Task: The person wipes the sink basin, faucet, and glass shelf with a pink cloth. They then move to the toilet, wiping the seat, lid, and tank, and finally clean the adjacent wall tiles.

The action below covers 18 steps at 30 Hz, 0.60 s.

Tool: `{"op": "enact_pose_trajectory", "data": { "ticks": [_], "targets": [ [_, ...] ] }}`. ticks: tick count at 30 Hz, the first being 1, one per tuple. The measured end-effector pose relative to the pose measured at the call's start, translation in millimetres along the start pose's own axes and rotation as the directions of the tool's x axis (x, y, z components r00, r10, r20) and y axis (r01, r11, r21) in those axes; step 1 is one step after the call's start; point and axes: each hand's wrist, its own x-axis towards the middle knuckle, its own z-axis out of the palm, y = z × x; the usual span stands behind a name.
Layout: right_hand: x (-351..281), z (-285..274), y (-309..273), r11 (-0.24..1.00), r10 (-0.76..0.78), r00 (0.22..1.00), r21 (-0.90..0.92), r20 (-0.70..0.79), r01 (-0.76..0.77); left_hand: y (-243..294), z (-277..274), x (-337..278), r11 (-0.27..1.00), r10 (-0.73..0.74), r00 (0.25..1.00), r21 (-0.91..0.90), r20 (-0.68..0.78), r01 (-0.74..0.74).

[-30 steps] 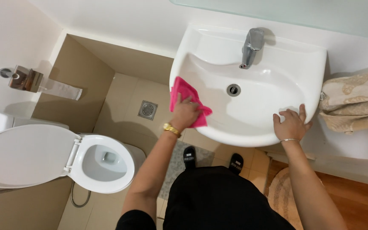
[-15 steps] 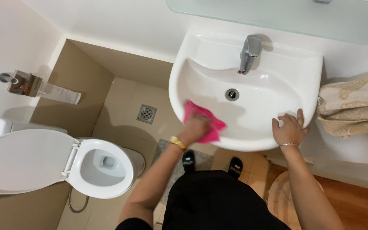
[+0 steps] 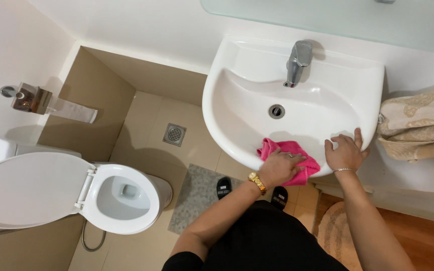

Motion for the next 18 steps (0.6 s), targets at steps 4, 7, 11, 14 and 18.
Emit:
{"op": "enact_pose_trajectory", "data": {
  "ticks": [4, 7, 11, 14, 18],
  "targets": [
    [7, 11, 8, 1.0, 0.002, 1.0, -0.012, 0.008, -0.002, -38, -26, -15, 0.996, 0.006, 0.996, -0.095, 0.091, 0.002],
    [6, 9, 7, 1.0, 0.008, 1.0, -0.009, 0.015, -0.008, -145, -22, -41, 0.995, 0.038, 0.999, 0.095, -0.026, -0.035],
    [1, 2, 1, 1.0, 0.023, 0.999, -0.007, 0.033, -0.023, -199, -106, -57, 0.965, -0.236, 0.964, 0.089, -0.12, 0.247],
    [3, 2, 1, 1.0, 0.016, 1.0, -0.02, 0.026, -0.015, -183, -91, -48, 0.937, -0.185, 0.965, 0.262, -0.187, 0.231],
    [-4, -8, -3, 1.0, 0.001, 0.999, -0.015, 0.036, -0.001, -106, -72, -56, 0.955, -0.095, 0.98, 0.262, -0.175, 0.139]
  ]
}}
